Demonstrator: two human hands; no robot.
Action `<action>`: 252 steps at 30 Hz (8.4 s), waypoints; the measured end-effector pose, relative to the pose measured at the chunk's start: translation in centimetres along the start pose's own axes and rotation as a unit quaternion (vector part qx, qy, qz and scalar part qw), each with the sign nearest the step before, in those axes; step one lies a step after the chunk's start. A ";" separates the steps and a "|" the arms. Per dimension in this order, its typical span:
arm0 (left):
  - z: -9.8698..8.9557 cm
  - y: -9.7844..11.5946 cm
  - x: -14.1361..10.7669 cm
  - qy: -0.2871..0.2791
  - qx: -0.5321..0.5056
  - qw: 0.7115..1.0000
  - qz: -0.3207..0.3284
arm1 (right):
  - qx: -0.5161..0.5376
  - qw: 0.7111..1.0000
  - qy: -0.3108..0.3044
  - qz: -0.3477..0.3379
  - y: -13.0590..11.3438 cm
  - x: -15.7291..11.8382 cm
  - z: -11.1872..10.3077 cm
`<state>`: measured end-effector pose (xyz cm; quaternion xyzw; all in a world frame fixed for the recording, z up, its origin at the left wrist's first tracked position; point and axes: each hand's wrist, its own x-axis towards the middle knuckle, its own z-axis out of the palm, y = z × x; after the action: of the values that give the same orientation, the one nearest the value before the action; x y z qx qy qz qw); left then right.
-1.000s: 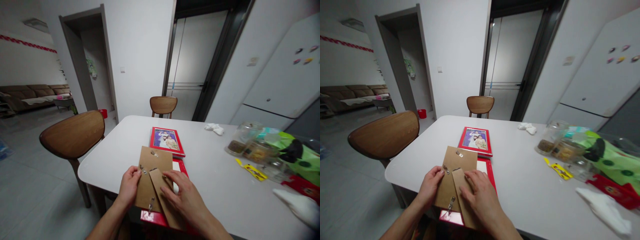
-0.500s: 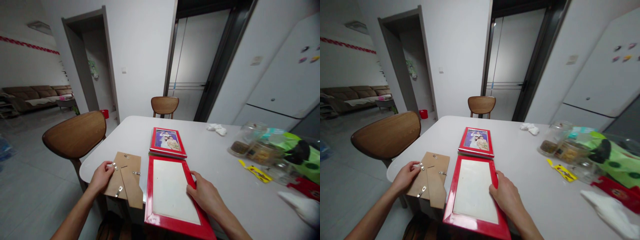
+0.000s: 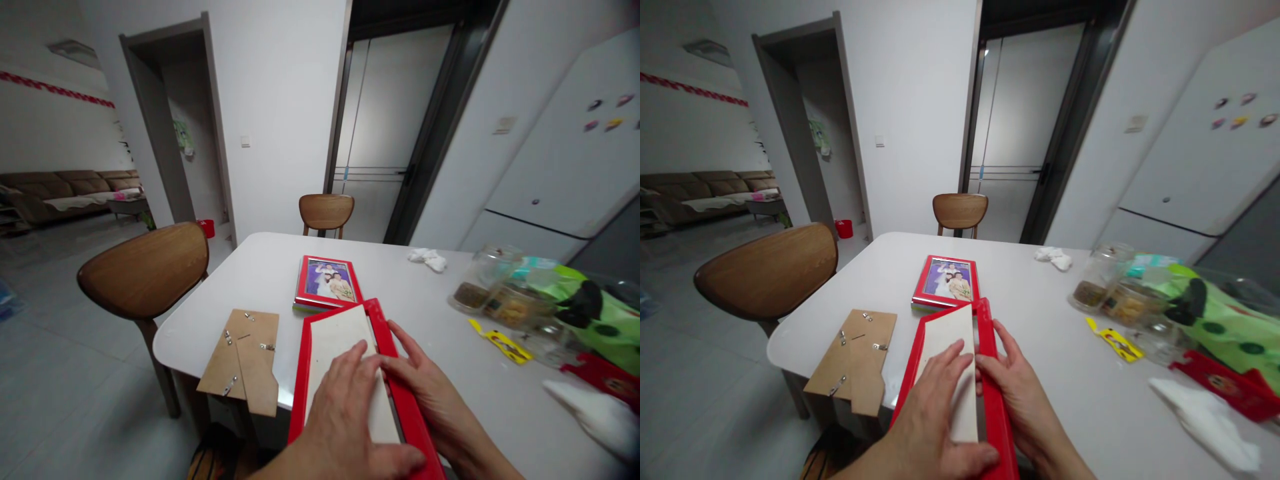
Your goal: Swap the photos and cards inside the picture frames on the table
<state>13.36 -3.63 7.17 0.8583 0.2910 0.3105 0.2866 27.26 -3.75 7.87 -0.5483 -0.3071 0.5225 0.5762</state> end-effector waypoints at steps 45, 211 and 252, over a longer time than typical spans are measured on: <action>-5.2 -8.0 -5.2 0.261 0.069 0.960 -0.073 | -0.288 0.943 -0.029 -0.161 3.5 0.8 -0.6; -1.0 -7.1 -4.1 -0.087 0.120 0.982 -0.114 | -0.658 0.710 -0.010 -0.248 4.5 9.8 3.0; 1.6 -5.8 -4.1 -0.082 0.089 0.991 -0.065 | 0.134 0.988 -0.068 0.038 6.3 -0.3 3.6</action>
<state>10.01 -3.03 0.73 0.8822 0.3482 0.1925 0.2518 22.14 -3.81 2.73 -0.4404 -0.2517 0.6166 0.6021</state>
